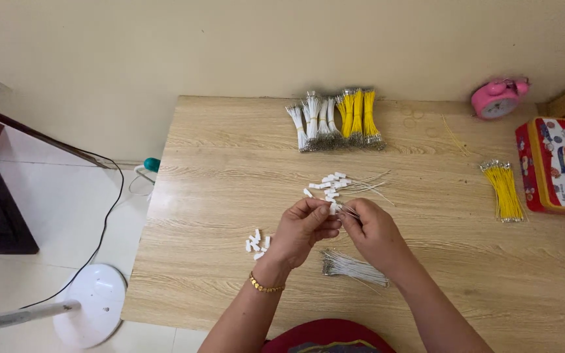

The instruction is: The recorder is grouping small electrical connectors with attached wires into bundles on a workbench.

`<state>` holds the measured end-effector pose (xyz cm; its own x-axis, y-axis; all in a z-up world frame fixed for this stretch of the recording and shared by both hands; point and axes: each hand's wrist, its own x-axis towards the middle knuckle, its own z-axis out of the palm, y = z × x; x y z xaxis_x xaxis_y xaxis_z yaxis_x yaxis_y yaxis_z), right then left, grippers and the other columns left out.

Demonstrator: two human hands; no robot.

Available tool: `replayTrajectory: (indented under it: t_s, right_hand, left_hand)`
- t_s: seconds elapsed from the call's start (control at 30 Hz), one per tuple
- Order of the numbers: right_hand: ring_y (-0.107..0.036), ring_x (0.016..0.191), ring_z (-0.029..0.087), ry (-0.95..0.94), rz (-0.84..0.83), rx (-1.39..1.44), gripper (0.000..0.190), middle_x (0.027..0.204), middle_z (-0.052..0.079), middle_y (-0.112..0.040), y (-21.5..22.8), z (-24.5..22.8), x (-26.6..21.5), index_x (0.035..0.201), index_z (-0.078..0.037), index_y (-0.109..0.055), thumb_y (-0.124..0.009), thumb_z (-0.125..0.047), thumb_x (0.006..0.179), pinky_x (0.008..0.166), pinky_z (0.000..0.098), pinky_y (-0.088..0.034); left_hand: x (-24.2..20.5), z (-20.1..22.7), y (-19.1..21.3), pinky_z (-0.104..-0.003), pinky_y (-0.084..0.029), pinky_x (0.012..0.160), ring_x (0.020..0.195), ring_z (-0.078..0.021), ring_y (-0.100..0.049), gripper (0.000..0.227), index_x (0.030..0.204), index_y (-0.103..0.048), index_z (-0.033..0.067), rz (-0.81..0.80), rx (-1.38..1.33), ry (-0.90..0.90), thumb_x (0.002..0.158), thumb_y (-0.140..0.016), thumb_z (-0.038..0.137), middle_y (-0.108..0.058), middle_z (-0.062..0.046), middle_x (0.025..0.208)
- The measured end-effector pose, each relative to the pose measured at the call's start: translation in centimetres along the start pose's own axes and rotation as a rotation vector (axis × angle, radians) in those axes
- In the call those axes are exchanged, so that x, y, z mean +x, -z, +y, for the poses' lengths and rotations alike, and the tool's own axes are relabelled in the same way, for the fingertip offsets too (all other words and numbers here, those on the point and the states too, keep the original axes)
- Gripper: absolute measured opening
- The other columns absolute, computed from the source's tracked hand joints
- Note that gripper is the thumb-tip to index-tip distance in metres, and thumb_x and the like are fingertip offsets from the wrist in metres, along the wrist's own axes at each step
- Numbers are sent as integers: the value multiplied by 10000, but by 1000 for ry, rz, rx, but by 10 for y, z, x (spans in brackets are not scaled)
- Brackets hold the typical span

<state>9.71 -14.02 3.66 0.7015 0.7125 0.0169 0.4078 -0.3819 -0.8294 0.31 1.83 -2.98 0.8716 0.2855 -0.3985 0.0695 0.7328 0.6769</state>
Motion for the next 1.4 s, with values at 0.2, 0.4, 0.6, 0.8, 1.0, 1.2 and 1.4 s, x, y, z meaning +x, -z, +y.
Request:
replayTrajectory:
  t_s: [0.2,0.4,0.6,0.8,1.0,1.2,1.4]
  right_hand:
    - [-698,783,333,-9,-26,-29,85,740,117,-654,-8,6,-1,906,-99,-670,-616,-130,963,741,425,-549]
    - [-700,915,402,-27,-133,-182,114,865,190,-693,-49,84,0,1005,-94,-689,-612,-174,978,804,487,-549]
    - [-671,977,444,-94,-142,-266,194,920,227,-667,-50,101,6,999,-21,-655,-477,-97,1006,848,524,-519]
    - [-679,1058,454,-207,-70,-197,253,1050,263,-709,-31,76,7,1230,-82,-642,-509,-219,1064,931,564,-513]
    - [-727,965,438,-263,-74,-26,181,966,235,-755,-30,43,2,1140,-87,-630,-569,-216,1028,824,541,-546]
    - [-458,520,56,-344,-55,582,158,661,-26,-442,-35,51,3,1079,-21,-652,-599,-162,1034,446,177,-380]
    - [-496,490,86,-297,-21,502,129,618,11,-479,-25,31,2,996,7,-698,-674,-117,972,433,212,-391]
  left_hand:
    - [5,-21,8,-392,-675,729,845,-302,-785,116,1021,-675,56,44,19,-7,967,-736,138,-766,-166,937]
    - [5,-37,36,-301,-659,746,862,-186,-760,200,1118,-709,67,75,246,10,942,-766,142,-749,-67,990]
    - [26,-11,154,-414,-610,821,995,-277,-729,255,1184,-762,251,436,1603,-187,956,-715,355,-740,-29,1041]
    - [-9,-25,171,-413,-537,808,961,-270,-664,450,925,-789,225,529,2082,-309,769,-739,644,-670,-26,930]
    - [-1,-44,168,-403,-521,853,1006,-245,-629,307,882,-777,193,566,2069,-281,808,-664,469,-650,-11,977]
    - [-10,-7,91,-479,-594,810,974,-313,-745,308,1135,-676,183,389,1445,-121,910,-731,385,-769,-86,986]
    - [-10,4,14,-258,-646,661,758,-179,-752,213,1140,-730,2,130,402,-99,954,-731,104,-757,-138,942]
